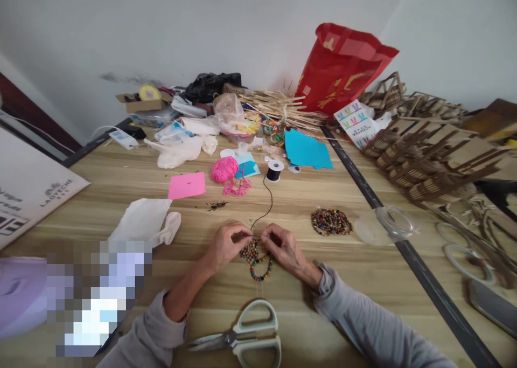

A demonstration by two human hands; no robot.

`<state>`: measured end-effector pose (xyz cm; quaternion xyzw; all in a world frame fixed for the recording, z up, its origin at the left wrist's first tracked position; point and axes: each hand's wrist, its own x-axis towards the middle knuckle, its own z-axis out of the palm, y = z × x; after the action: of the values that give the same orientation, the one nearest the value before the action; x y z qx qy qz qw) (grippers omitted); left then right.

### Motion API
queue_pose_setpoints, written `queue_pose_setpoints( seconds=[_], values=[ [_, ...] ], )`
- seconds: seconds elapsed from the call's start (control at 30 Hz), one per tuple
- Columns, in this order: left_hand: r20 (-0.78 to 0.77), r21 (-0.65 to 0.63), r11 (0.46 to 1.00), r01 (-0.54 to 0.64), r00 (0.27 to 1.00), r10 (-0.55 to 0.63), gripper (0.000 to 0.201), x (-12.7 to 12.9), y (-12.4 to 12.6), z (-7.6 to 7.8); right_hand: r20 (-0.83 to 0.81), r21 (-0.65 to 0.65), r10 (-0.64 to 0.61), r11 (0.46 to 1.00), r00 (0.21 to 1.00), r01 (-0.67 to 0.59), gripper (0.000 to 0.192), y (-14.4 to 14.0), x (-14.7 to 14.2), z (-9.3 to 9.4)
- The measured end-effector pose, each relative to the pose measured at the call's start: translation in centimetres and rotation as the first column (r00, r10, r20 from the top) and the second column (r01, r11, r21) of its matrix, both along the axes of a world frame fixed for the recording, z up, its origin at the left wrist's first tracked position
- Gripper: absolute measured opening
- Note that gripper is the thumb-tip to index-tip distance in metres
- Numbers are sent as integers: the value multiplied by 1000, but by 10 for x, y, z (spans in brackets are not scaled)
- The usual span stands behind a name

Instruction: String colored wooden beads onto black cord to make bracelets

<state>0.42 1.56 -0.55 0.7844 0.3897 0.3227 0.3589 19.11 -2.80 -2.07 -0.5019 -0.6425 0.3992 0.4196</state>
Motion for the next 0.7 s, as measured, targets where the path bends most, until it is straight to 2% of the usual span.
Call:
queue_pose_setpoints(
  seconds=[0.2,0.47,0.7],
  values=[
    [146,-304,951,-63,983,112,11,3,1,-3,9,20,-1,1000,1000,1,23,-1,-2,3],
    [200,-406,912,-57,968,150,17,1,2,-7,-15,4,1,1000,1000,-1,23,-1,-1,5],
    [193,-445,896,-7,976,103,21,0,0,-6,-24,22,16,1000,1000,-15,21,-2,1,1]
  ],
)
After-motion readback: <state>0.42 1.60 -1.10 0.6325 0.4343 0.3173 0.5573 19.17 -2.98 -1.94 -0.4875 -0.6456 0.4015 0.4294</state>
